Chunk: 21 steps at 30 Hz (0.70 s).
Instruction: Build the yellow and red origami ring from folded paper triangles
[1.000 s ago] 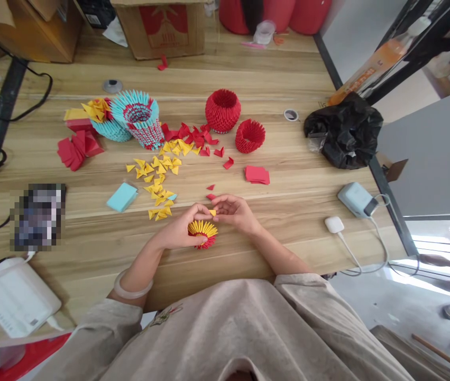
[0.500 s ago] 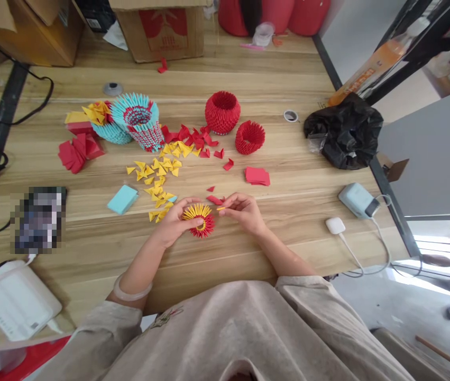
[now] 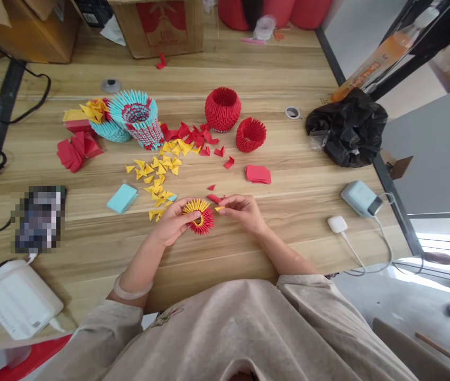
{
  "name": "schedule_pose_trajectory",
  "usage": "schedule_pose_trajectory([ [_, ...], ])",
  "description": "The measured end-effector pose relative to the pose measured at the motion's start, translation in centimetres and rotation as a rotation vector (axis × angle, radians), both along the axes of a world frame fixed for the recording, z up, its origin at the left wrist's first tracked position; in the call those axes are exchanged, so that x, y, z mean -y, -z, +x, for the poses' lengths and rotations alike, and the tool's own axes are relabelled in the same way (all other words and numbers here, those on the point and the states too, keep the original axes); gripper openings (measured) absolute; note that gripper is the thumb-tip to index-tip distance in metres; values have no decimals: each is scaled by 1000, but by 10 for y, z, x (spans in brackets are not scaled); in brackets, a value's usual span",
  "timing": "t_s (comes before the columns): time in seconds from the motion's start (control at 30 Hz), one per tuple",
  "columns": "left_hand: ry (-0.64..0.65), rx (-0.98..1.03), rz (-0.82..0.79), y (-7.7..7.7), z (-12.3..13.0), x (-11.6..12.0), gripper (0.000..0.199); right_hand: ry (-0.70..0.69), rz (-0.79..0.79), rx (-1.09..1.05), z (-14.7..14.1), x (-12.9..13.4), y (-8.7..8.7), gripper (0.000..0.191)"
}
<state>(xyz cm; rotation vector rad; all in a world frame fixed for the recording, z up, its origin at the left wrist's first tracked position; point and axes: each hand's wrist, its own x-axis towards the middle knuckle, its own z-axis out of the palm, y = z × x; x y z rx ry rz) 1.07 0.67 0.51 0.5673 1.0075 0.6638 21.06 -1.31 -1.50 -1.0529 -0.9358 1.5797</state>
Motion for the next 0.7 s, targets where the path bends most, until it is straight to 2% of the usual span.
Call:
schedule_pose_trajectory([
  [0.23,56,-51,-4,1,-2,1,46,-44,49,-5,2,0,2,12],
  [0.43,43,-26,203,3,-3,2,40,-113,-154,-111,2,2,-1,14],
  [0.57,116,-28,337,8,-6,2,41,-160,-293,-242,-1,6,-6,15],
  [0.7,171,-60,406,12,-8,2,41,-189,-382,-318,-3,8,-8,19],
])
